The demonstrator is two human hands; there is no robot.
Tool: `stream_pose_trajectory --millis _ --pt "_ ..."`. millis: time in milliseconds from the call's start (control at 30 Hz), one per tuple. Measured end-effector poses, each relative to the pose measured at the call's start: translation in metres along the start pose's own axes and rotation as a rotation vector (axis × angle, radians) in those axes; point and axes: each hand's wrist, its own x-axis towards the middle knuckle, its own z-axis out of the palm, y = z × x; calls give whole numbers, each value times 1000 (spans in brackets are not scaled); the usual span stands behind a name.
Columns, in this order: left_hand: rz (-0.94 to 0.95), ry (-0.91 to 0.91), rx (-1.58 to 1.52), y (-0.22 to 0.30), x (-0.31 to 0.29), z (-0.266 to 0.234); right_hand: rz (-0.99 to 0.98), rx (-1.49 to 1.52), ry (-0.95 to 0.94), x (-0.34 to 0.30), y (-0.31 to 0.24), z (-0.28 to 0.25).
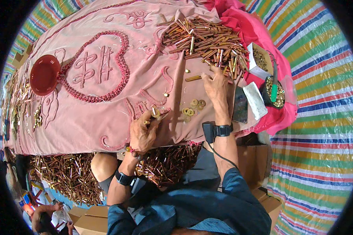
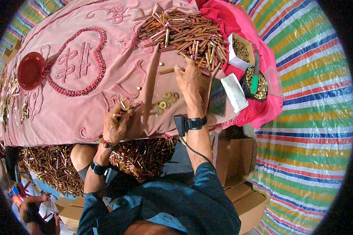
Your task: Manually assembling small metal components by fitting pins and washers together on a work surface.
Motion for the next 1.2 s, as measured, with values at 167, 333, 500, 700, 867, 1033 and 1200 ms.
stream_pose_trajectory --millis 167,333,500,700,867,1033,1200 --pt "-58 -49 -7 16 2 -1 64 -64 36 15 13 -8" --pt "-36 -19 -2 11 0 0 96 -240 69 29 17 -8" --pt "-34 -12 -16 8 0 -1 54 -110 14 20 2 -19" --pt "5 29 -21 8 2 7 -49 395 -112 -14 -18 2" --pt "-36 23 -13 10 5 7 -62 583 -295 -33 -31 18" --pt "-81 -17 36 12 4 3 -61 668 -388 -42 -36 23" --pt "-49 -24 7 9 5 4 -180 610 -396 -44 -43 12"
